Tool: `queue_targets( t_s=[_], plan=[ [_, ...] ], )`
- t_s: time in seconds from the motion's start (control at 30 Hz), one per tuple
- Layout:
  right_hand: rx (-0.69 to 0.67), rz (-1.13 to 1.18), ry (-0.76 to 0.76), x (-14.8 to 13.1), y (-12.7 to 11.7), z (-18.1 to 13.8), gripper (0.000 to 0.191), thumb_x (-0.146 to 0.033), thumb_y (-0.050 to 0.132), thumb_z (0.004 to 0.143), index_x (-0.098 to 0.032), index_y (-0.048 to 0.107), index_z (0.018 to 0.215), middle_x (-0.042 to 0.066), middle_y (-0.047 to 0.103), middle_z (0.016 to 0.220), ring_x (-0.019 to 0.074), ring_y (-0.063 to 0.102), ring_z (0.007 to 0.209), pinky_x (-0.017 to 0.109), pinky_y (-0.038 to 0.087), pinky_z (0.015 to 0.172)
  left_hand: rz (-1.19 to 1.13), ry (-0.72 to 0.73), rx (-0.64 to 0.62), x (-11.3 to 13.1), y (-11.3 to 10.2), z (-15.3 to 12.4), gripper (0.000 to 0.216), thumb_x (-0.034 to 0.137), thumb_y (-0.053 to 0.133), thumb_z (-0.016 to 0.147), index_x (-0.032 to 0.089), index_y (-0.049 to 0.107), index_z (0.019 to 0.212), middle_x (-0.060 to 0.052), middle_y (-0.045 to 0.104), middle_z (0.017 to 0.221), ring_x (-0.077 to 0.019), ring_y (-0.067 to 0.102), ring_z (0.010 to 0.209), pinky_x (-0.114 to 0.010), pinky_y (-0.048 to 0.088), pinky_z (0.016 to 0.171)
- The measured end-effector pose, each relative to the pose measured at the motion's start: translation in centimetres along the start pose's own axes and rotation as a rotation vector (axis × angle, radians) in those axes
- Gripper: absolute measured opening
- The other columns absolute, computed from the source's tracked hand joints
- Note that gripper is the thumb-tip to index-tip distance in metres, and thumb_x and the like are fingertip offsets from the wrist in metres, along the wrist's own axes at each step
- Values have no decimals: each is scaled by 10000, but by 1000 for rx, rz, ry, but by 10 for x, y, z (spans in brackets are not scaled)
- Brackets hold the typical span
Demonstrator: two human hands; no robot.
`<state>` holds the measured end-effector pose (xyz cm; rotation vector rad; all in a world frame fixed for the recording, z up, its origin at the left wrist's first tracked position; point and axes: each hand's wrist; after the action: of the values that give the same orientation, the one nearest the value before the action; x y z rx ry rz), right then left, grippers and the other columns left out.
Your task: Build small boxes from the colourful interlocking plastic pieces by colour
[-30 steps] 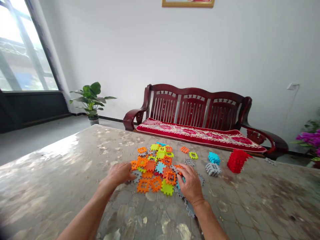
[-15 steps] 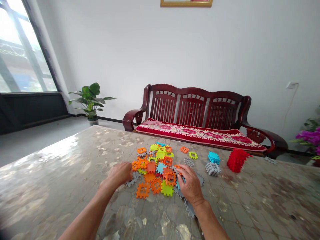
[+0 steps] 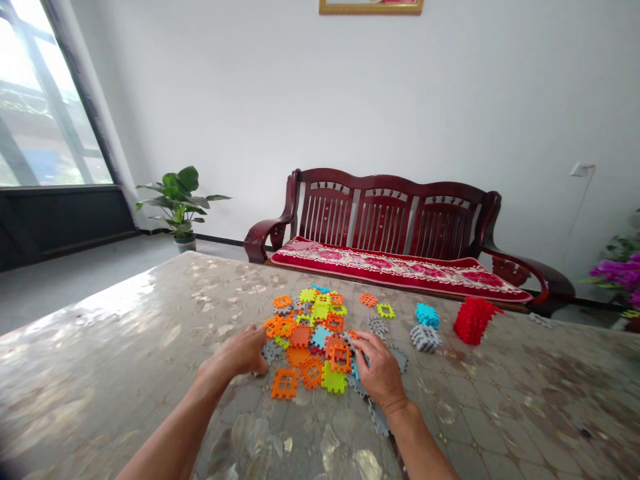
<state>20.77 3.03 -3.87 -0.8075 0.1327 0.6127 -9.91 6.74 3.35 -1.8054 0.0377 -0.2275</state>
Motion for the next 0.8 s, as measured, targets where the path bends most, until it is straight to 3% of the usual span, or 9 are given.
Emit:
queue_targets(
  t_s=[0.17, 0.33, 0.47, 0.6, 0.7, 0.8],
  plan=[
    [-11, 16, 19, -2, -2, 1, 280, -160, 475, 854, -250, 718, 962, 56, 708, 1064, 196, 673, 988, 346, 549, 894, -35, 0, 0, -7, 1, 2, 529, 221, 695, 528, 146, 613, 1045, -171, 663, 1140, -319, 633, 1048, -334, 490, 824],
    [-20, 13, 24, -3, -3, 1, 279, -161, 474, 861, -247, 718, 965, 56, 708, 1061, 197, 673, 990, 350, 550, 892, -211, 88, 10, -19, 7, 8, 437, 179, 637, 540, 197, 607, 976, -13, 691, 909, -176, 627, 814, -218, 431, 638],
    [-10, 18, 18, -4, -3, 2, 282, -148, 475, 860, -250, 715, 966, 53, 709, 1056, 201, 674, 990, 361, 554, 891, -481, 121, 78, -14, 15, 22, 287, 128, 516, 588, 164, 612, 856, 46, 563, 669, -104, 501, 626, -198, 323, 539],
    [4, 22, 15, -5, -3, 1, 289, -139, 478, 850, -254, 718, 964, 52, 709, 1061, 200, 676, 991, 364, 556, 895, -511, 185, 12, -8, 20, 31, 54, 188, 500, 644, 165, 548, 642, 72, 412, 533, -81, 398, 531, -207, 270, 508],
    [-2, 16, 8, -4, -2, 1, 292, -133, 478, 848, -252, 715, 968, 51, 709, 1062, 196, 674, 994, 358, 553, 900, -480, 192, 13, -12, 23, 31, 115, 250, 578, 628, 177, 493, 600, 69, 418, 550, -90, 408, 557, -217, 263, 518],
    [-18, 14, 4, -4, -2, 1, 288, -130, 473, 851, -246, 712, 962, 52, 708, 1070, 196, 673, 998, 356, 552, 895, -378, 147, 100, -14, 23, 26, 244, 316, 666, 598, 189, 556, 774, 24, 578, 794, -132, 514, 727, -217, 337, 598]
  ],
)
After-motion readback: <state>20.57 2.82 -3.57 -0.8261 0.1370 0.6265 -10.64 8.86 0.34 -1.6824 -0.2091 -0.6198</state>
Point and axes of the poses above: each hand's wrist, its own z-axis towards the middle knuckle, its own y-axis out of the palm, x = y × z
